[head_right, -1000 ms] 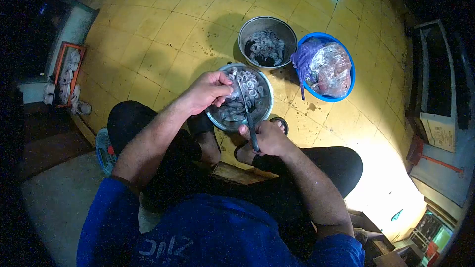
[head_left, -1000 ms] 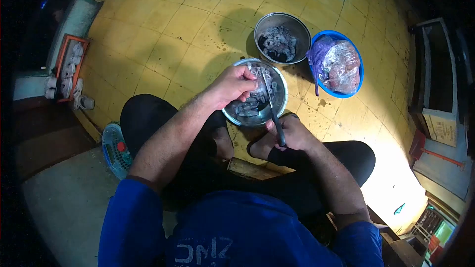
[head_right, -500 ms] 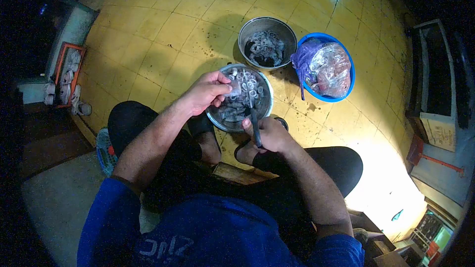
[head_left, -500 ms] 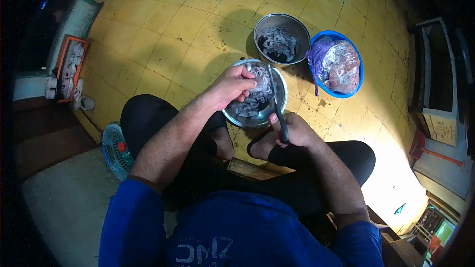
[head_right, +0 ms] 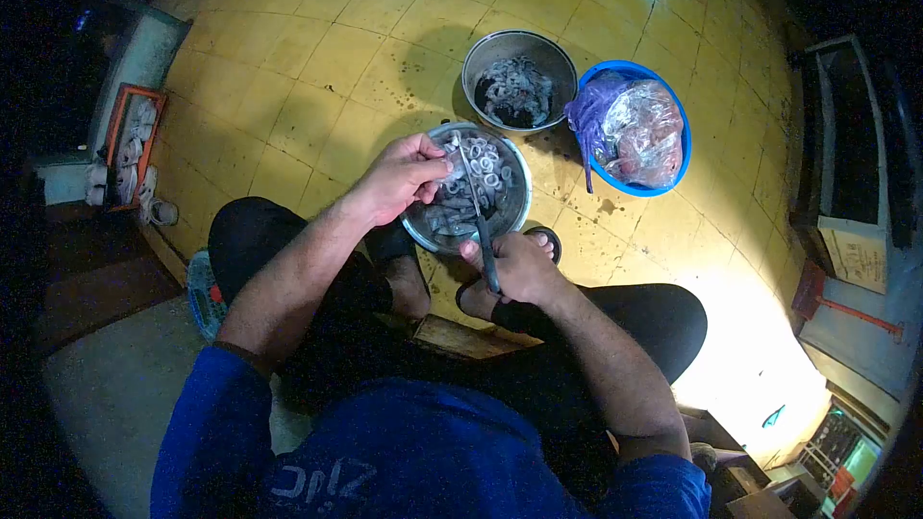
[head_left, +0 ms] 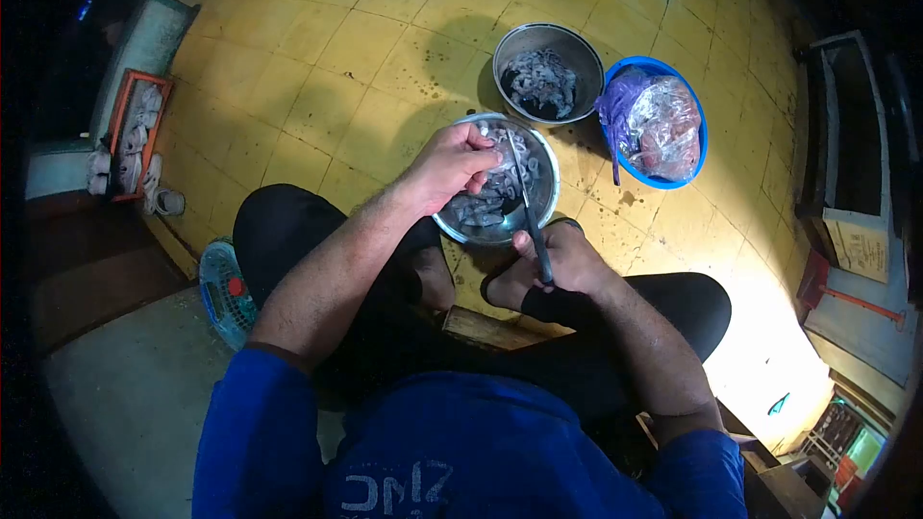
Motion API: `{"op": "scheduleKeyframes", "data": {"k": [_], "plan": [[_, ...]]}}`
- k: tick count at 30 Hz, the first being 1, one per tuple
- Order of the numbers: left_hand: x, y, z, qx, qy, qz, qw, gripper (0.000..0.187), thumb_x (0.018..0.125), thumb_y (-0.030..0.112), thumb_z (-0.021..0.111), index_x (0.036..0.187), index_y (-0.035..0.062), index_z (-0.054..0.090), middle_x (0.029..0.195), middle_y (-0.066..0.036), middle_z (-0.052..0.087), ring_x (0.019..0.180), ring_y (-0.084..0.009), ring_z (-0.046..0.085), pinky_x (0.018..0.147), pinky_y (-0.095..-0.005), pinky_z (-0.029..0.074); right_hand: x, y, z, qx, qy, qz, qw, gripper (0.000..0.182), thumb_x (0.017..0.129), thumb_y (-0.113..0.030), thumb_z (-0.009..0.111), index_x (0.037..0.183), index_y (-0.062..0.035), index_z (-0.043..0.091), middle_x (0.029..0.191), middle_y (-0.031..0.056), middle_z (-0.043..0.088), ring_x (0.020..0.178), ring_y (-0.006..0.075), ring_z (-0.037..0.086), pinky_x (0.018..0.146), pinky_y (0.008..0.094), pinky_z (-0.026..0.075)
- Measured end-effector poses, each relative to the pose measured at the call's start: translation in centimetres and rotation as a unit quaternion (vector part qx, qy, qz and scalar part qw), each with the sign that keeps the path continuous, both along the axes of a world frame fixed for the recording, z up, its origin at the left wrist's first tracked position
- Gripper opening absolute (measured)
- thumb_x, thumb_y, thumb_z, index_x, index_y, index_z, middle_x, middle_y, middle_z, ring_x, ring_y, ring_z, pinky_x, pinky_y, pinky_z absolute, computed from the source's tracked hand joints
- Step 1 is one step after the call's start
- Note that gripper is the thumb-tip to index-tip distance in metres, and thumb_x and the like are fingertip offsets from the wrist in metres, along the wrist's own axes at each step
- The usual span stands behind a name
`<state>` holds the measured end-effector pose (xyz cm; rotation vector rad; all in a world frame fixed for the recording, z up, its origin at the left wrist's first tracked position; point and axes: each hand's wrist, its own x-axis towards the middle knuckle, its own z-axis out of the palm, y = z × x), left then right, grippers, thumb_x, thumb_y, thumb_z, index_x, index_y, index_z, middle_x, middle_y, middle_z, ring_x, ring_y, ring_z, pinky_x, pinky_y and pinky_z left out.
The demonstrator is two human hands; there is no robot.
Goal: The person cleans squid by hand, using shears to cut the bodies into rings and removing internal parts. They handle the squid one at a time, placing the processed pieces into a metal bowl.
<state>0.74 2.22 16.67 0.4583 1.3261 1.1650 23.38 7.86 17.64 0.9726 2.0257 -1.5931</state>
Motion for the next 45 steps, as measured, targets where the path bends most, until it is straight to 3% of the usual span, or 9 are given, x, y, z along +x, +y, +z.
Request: {"op": "scheduleKeyframes", "data": {"k": [4,6,16,23,27,34,37,40,45], "plan": [[-0.2,0.0,-0.2,0.001,0.002,-0.013,1.000,0.016,0.084,0.005,0.065,0.091,0.0059,0.051,0.078,-0.003,0.055,0.057,-0.0072,0.050,0.047,-0.0227,0.040,-0.1,0.2,0.9,-0.029,0.002,-0.016,0.999,0.077,0.085,-0.071,0.044,0.063,0.0014,0.059,0.053,0.0096,0.059,0.047,0.0210,0.061,0.051,0.0341,0.050],[0.0,0.0,0.1,-0.017,0.019,-0.041,0.999,0.016,0.084,0.005,0.065,0.091,0.0059,0.051,0.079,-0.003,0.055,0.057,-0.0072,0.049,0.047,-0.0226,0.038,0.0,0.3,1.0,-0.034,0.002,-0.003,0.999,0.078,0.084,-0.073,0.042,0.059,-0.0013,0.057,0.052,0.0060,0.058,0.048,0.0145,0.059,0.049,0.0291,0.047],[0.2,-0.2,-0.1,-0.018,0.018,-0.089,0.996,0.017,0.082,0.009,0.067,0.091,0.0020,0.054,0.072,-0.003,0.056,0.052,-0.0072,0.049,0.046,-0.0214,0.040,0.0,0.6,1.4,-0.088,0.023,-0.051,0.995,0.071,0.084,-0.068,0.049,0.059,-0.0023,0.054,0.050,0.0049,0.055,0.044,0.0121,0.056,0.043,0.0254,0.045],[0.0,0.1,0.1,-0.020,-0.007,0.036,0.999,0.016,0.086,0.008,0.065,0.094,0.0063,0.052,0.081,-0.002,0.057,0.060,-0.0067,0.053,0.049,-0.0214,0.044,0.3,0.5,-0.1,-0.073,0.024,-0.058,0.995,0.079,0.082,-0.075,0.042,0.064,0.0001,0.056,0.053,0.0071,0.057,0.050,0.0155,0.059,0.049,0.0286,0.048],[0.3,0.0,0.2,-0.011,-0.012,0.041,0.999,0.020,0.083,0.007,0.067,0.093,0.0028,0.051,0.083,-0.005,0.057,0.062,-0.0089,0.054,0.050,-0.0225,0.047,0.1,0.2,0.3,-0.041,0.063,-0.007,0.997,0.084,0.082,-0.078,0.037,0.066,0.0014,0.059,0.054,0.0095,0.057,0.053,0.0191,0.060,0.052,0.0315,0.048],[0.8,0.0,0.1,-0.004,-0.003,0.014,1.000,0.016,0.084,0.004,0.065,0.090,0.0065,0.050,0.079,-0.003,0.057,0.057,-0.0078,0.052,0.050,-0.0225,0.045,0.1,0.1,-0.6,0.018,0.054,0.004,0.998,0.081,0.085,-0.074,0.037,0.060,-0.0004,0.059,0.053,0.0081,0.058,0.053,0.0189,0.061,0.055,0.0331,0.048],[0.6,0.0,-0.1,0.004,-0.006,0.013,1.000,0.016,0.084,0.004,0.065,0.089,0.0061,0.051,0.079,-0.004,0.057,0.057,-0.0084,0.052,0.050,-0.0232,0.045,0.1,0.1,-0.1,0.007,0.024,0.005,1.000,0.078,0.085,-0.072,0.040,0.059,-0.0007,0.058,0.051,0.0070,0.057,0.050,0.0174,0.060,0.052,0.0319,0.047],[0.3,0.0,-0.2,0.010,-0.010,0.001,1.000,0.015,0.084,0.004,0.066,0.088,0.0056,0.051,0.079,-0.004,0.057,0.056,-0.0086,0.052,0.050,-0.0237,0.044,0.1,0.0,0.0,-0.019,-0.020,-0.013,1.000,0.077,0.083,-0.072,0.045,0.065,0.0013,0.060,0.053,0.0106,0.059,0.050,0.0227,0.062,0.057,0.0366,0.051],[0.4,-0.2,0.2,-0.007,-0.004,-0.065,0.998,0.016,0.083,0.005,0.067,0.088,0.0053,0.052,0.078,-0.004,0.058,0.056,-0.0078,0.052,0.048,-0.0231,0.041,0.0,0.1,0.4,-0.027,0.016,-0.027,0.999,0.070,0.087,-0.064,0.050,0.058,-0.0009,0.056,0.050,0.0055,0.056,0.043,0.0130,0.056,0.043,0.0266,0.045]]}}
